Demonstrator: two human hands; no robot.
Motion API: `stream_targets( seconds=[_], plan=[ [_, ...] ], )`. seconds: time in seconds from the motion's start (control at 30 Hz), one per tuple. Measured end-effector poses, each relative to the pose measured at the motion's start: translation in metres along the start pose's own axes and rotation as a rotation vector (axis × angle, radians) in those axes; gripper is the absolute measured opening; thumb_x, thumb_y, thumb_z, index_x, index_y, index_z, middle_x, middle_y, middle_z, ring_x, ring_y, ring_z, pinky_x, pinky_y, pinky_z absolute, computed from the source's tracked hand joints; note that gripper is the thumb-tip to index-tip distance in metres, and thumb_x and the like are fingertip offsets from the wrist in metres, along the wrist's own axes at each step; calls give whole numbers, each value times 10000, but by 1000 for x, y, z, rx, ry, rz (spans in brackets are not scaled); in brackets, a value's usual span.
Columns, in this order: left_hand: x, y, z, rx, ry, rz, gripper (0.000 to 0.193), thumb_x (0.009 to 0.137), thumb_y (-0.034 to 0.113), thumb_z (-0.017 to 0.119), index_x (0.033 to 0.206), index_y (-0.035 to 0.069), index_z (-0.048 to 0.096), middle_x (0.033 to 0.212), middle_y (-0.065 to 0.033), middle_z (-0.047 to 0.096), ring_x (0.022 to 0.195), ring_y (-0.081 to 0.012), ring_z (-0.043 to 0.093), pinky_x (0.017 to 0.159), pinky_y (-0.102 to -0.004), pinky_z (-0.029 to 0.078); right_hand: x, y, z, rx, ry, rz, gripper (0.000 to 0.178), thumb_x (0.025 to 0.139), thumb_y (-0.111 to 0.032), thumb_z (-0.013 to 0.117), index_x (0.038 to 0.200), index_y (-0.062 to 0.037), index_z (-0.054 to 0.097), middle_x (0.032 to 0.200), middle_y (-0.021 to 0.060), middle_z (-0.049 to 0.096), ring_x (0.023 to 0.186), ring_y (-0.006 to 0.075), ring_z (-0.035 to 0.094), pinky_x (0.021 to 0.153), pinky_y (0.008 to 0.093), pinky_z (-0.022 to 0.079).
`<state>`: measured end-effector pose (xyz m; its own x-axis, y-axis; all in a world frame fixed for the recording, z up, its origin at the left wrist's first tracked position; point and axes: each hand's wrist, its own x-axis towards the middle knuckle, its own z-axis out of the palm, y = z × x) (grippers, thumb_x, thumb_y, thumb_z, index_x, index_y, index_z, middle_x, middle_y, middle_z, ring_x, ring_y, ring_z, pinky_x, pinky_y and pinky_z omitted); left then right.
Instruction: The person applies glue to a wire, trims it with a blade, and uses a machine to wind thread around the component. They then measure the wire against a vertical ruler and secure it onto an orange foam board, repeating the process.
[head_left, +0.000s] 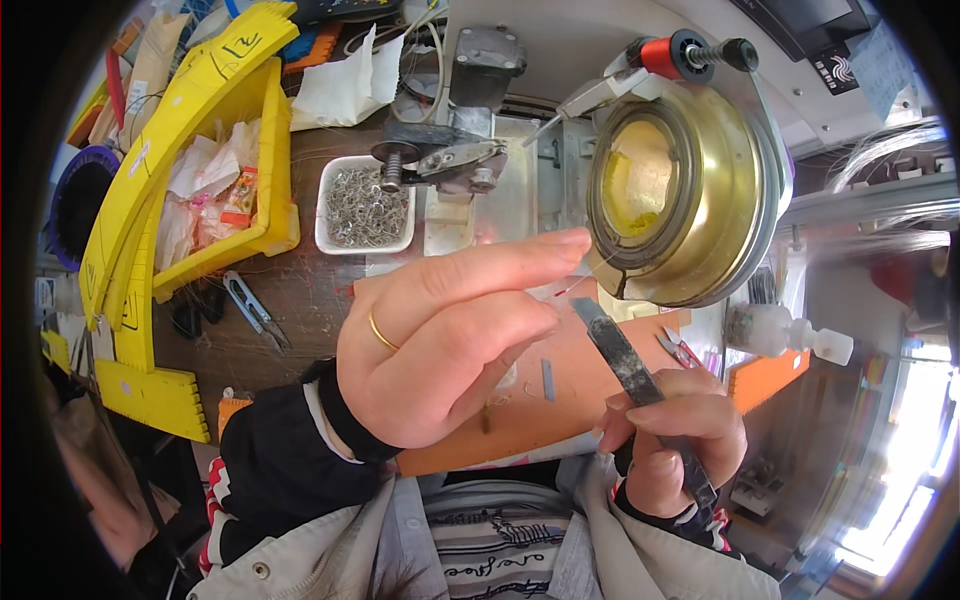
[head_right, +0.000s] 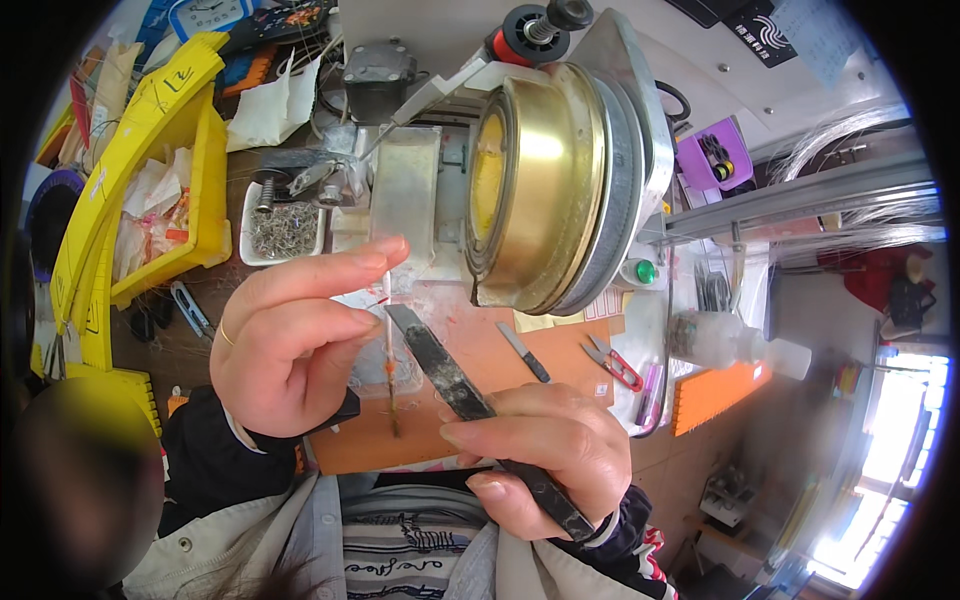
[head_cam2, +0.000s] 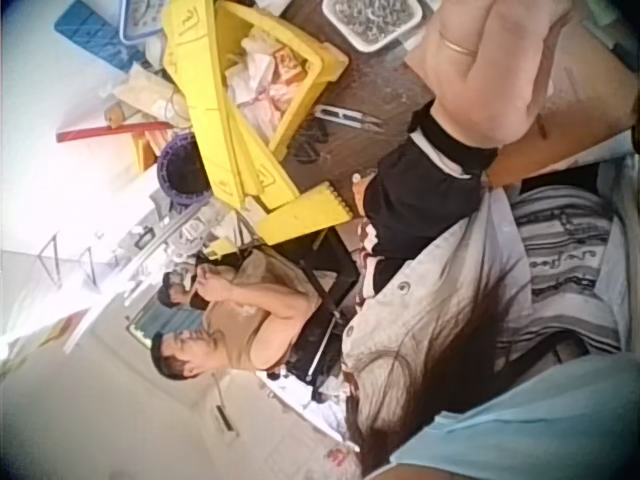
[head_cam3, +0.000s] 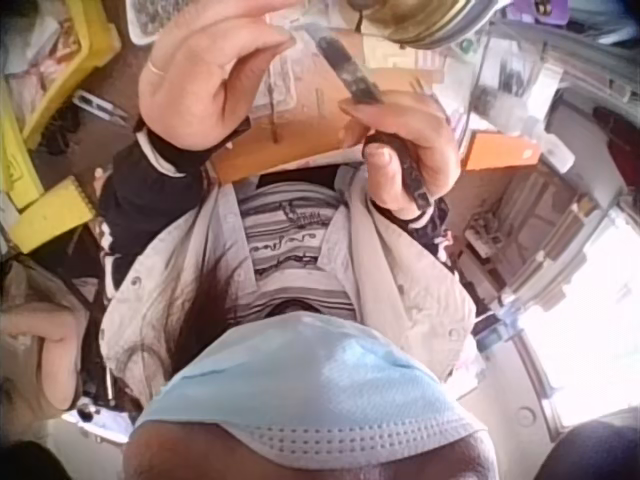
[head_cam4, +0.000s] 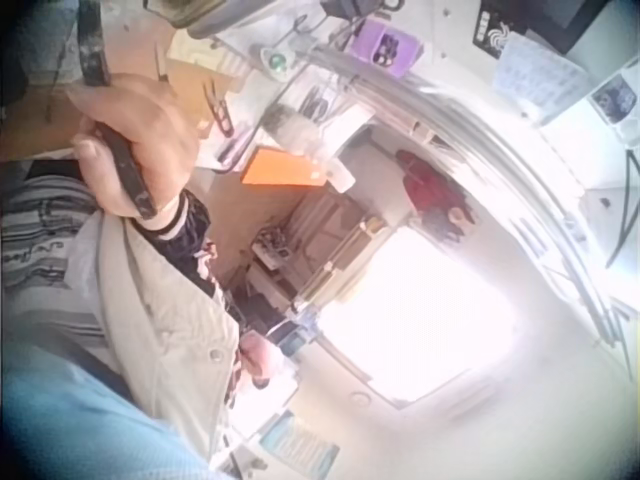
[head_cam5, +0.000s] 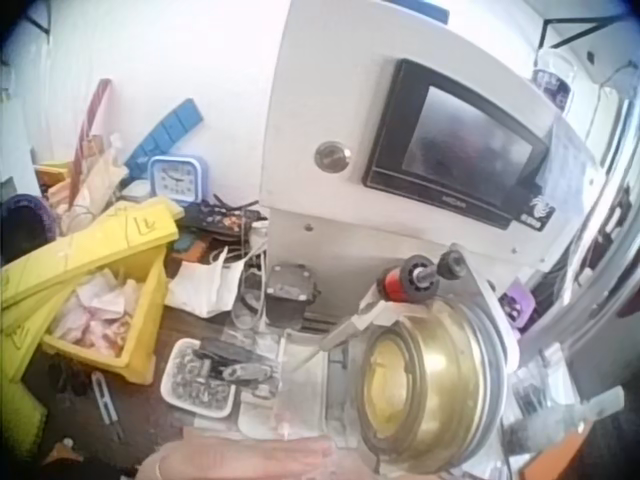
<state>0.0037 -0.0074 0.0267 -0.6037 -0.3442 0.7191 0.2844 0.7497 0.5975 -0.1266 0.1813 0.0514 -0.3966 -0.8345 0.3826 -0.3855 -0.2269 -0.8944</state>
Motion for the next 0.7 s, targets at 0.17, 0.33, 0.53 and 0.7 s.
stream_targets(
  seconds=[0.17, 0.33, 0.53, 0.7],
  plan=[
    [-2, 0, 2, -24, 3, -4, 210, 864, -94, 670, 1007, 14, 560, 1143, -196, 647, 1061, -376, 695, 853, -387, 596, 1, 2, 0, -75, -22, -15, 243, 868, -131, 714, 1069, 0, 672, 914, 143, 716, 743, 246, 680, 651, 322, 547],
    [-3, -1, 2, -3, 1, -3, 209, 862, -93, 672, 1005, 12, 562, 1154, -195, 644, 1068, -372, 692, 857, -388, 595, 6, 5, 0, -130, -69, -41, 262, 834, -93, 725, 1072, 12, 690, 873, 134, 698, 721, 241, 671, 635, 324, 538],
    [-4, 0, 0, 4, 26, 13, 210, 861, -95, 671, 1009, 10, 565, 1158, -199, 645, 1071, -364, 691, 858, -381, 594, 9, 2, 6, -131, -79, -40, 278, 792, 5, 708, 1068, 14, 681, 848, 117, 689, 709, 222, 666, 631, 318, 534],
    [-4, -3, 2, 0, 27, 17, 221, 851, -100, 676, 1011, 9, 569, 1162, -200, 648, 1076, -358, 690, 861, -374, 591, 18, 2, 9, -167, -106, -57, 278, 778, 46, 692, 1054, 18, 672, 851, 114, 692, 710, 214, 665, 652, 316, 533]
  ],
)
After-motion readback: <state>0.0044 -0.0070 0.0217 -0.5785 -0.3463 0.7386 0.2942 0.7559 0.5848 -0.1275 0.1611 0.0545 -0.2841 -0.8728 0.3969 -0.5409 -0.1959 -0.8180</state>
